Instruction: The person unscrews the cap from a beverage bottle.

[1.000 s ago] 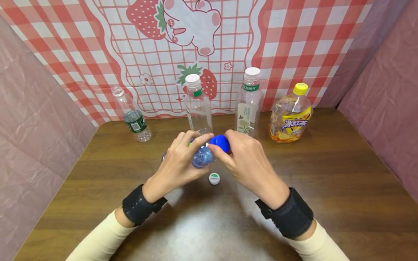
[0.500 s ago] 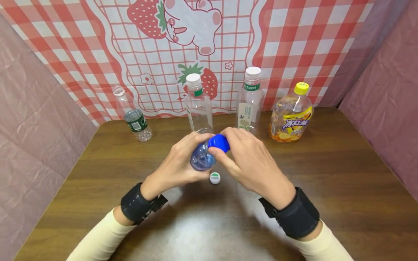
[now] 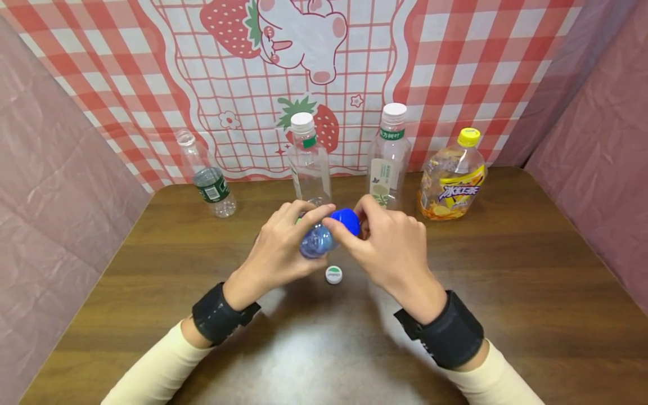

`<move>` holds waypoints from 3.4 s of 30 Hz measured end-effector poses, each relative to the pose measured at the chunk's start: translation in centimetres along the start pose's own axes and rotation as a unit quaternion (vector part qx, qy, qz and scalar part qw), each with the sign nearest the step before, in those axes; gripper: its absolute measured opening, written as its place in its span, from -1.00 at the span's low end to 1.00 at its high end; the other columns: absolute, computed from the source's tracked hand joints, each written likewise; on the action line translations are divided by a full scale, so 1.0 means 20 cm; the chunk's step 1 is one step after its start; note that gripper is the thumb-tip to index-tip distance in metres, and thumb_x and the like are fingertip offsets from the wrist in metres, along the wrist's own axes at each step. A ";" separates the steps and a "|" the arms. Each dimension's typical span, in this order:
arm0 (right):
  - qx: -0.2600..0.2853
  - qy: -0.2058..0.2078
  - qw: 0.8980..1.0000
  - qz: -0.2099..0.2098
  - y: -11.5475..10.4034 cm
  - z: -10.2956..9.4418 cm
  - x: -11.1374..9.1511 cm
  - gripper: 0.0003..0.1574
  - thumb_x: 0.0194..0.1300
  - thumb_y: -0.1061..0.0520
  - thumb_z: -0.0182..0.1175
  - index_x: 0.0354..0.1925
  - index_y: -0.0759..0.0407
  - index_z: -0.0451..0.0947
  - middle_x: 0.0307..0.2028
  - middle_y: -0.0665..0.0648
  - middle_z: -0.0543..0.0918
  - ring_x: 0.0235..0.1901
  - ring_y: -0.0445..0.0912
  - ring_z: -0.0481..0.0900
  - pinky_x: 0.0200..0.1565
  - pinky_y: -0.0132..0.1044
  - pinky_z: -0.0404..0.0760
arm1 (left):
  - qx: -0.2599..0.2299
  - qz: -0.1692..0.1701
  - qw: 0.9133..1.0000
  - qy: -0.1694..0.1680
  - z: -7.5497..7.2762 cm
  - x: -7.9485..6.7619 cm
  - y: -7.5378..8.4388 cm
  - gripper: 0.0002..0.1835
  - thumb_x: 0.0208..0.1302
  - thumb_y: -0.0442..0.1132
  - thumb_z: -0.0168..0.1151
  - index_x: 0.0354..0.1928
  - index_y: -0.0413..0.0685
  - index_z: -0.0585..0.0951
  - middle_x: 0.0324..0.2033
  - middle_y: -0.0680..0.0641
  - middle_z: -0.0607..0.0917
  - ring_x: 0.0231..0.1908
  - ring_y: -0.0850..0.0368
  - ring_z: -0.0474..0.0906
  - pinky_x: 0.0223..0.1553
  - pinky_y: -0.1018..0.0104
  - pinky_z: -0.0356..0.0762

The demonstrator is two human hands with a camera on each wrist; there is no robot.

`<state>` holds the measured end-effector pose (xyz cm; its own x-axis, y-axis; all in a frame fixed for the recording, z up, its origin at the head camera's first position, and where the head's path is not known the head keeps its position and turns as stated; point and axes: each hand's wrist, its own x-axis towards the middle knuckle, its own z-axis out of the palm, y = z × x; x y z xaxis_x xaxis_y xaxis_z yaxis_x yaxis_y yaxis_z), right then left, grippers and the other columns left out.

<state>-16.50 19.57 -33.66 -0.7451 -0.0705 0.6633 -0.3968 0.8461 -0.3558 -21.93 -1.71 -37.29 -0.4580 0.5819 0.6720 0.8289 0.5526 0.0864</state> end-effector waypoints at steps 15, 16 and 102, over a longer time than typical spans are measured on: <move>0.102 -0.007 0.994 -0.047 -0.01 -0.02 0.01 -0.51 0.11 0.02 0.57 -0.15 0.22 0.56 -0.60 -0.05 0.46 -0.62 -0.26 0.34 -0.56 -0.49 0.26 | -0.036 -0.020 0.999 0.000 0.00 0.01 0.00 -0.05 -0.09 0.00 0.60 0.42 0.23 0.39 -0.02 -0.05 0.60 -0.12 0.05 0.55 -0.20 0.23 0.58; 0.108 -0.013 0.993 -0.056 -0.01 -0.02 0.01 -0.51 0.12 0.03 0.57 -0.11 0.23 0.57 -0.58 -0.05 0.46 -0.61 -0.27 0.33 -0.56 -0.50 0.27 | -0.043 -0.023 0.999 -0.002 0.00 0.01 0.00 -0.05 -0.09 0.00 0.60 0.42 0.23 0.39 -0.03 -0.05 0.60 -0.11 0.06 0.54 -0.18 0.23 0.59; 0.093 -0.132 0.986 -0.039 0.01 -0.10 0.04 -0.57 0.24 0.03 0.49 0.01 0.11 0.60 -0.48 -0.07 0.63 -0.54 -0.28 0.49 -0.50 -0.40 0.51 | -0.012 -0.022 0.999 -0.026 -0.01 -0.01 -0.04 -0.01 -0.07 0.04 0.61 0.47 0.30 0.34 0.03 -0.06 0.59 -0.09 0.03 0.55 -0.20 0.20 0.58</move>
<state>-16.17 20.86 -31.80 -0.8127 -0.2870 0.5072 -0.5309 0.7235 -0.4412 -22.44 -2.38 -37.41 -0.5093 0.5875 0.6288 0.8147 0.5646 0.1324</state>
